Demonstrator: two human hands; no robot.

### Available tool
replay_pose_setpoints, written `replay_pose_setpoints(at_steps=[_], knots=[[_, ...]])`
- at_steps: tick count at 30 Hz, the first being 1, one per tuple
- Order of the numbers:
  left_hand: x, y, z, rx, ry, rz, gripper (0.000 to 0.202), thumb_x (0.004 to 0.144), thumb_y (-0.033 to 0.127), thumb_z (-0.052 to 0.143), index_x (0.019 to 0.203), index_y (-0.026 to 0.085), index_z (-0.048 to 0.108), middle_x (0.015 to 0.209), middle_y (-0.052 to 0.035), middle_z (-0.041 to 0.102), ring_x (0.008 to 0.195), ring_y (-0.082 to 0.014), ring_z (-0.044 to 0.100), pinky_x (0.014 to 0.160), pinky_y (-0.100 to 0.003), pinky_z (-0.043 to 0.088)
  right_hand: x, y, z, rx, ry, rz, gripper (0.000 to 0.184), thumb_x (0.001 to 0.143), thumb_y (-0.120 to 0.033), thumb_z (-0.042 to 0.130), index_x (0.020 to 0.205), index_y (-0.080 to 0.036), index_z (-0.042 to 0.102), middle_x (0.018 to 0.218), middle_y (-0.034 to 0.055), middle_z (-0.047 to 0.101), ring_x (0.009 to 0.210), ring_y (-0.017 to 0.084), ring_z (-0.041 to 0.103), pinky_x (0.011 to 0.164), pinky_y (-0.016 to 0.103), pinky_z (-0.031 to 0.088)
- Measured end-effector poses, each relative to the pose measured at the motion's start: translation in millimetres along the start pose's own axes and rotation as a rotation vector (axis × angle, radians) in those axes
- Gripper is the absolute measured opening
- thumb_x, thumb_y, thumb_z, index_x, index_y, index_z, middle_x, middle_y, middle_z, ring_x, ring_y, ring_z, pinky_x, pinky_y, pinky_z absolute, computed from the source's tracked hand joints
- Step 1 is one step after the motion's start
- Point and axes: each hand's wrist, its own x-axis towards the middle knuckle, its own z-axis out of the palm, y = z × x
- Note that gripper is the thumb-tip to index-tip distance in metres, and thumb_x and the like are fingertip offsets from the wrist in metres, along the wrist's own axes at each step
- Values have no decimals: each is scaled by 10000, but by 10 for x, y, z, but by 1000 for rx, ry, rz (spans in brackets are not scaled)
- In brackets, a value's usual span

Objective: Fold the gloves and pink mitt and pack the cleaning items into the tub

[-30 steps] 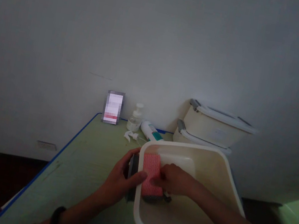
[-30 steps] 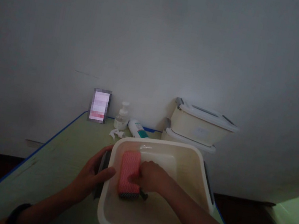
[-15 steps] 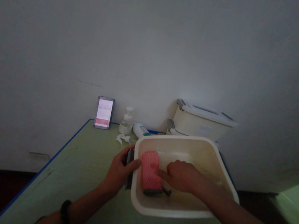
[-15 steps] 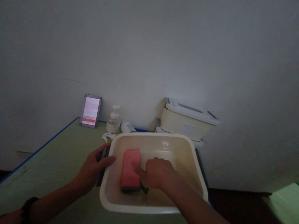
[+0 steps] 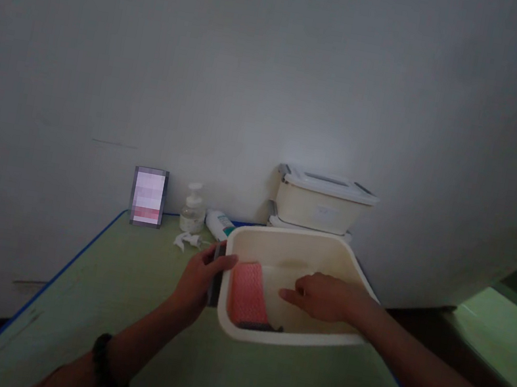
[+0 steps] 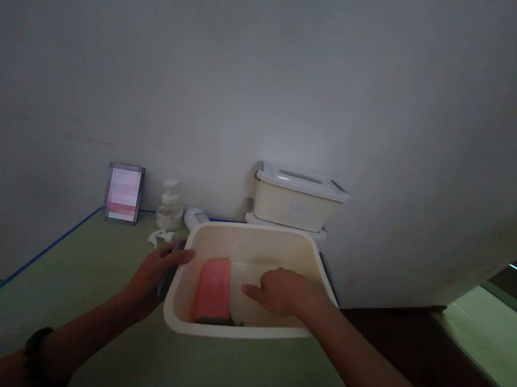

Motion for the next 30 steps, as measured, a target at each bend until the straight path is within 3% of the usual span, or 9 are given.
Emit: replay_pose_setpoints(at_steps=[4,7,11,15,18,22,24,27,30], knots=[[-155,174,-328,76,87,-66,465,606,287,639,1043,134,592,629,-26,666,511,-192,621,480,-276,480,-106,-250,-44,99,93,-156,472,858,-486,353,824,-141,674,770,128,685,664,219,618,534,282,364],[-267,311,-608,117,136,-101,474,608,309,618,1054,151,592,630,-26,673,430,-180,585,418,-269,454,-80,-535,-7,90,154,-272,400,849,-456,392,807,-168,666,750,99,690,657,206,615,516,265,343],[-347,461,-917,177,160,-112,455,626,311,608,1059,171,593,713,-24,688,564,-206,639,524,-286,500,63,-780,19,-15,279,-325,308,852,-350,404,836,-164,648,792,105,693,713,222,632,564,274,377],[-331,632,-1123,504,82,-165,330,664,425,627,854,158,668,712,-53,686,629,-215,646,513,-262,495,195,-790,-25,-46,313,-360,304,850,-326,399,833,-151,646,817,124,693,731,237,637,575,283,382],[-261,753,-1177,719,-41,-148,384,668,471,629,917,182,675,842,-84,700,691,-224,655,475,-238,479,231,-723,-33,-51,307,-391,296,836,-325,420,786,-154,656,786,119,697,705,231,637,560,275,364],[-92,830,-1127,770,-108,98,563,579,365,728,1112,242,598,1129,-82,635,1004,-247,599,723,-257,497,226,-625,11,-21,334,-400,292,840,-292,406,774,-151,653,786,115,695,697,214,627,544,266,332],[23,847,-1070,878,-228,157,631,568,353,734,1164,241,561,1208,-82,589,1079,-262,556,827,-291,463,230,-590,24,4,342,-403,273,828,-278,426,736,-150,648,749,98,691,659,191,615,526,253,313],[219,869,-987,1130,-429,123,596,663,440,642,1193,192,531,1204,-103,589,1079,-277,546,903,-348,410,273,-567,-15,57,328,-428,254,837,-294,438,739,-164,633,667,37,666,581,125,573,493,212,298],[396,890,-967,1244,-532,96,458,796,507,455,1088,181,590,1116,-83,633,996,-247,571,856,-321,419,378,-571,-139,125,355,-432,274,867,-316,409,748,-165,606,623,2,619,540,89,517,495,191,298]])
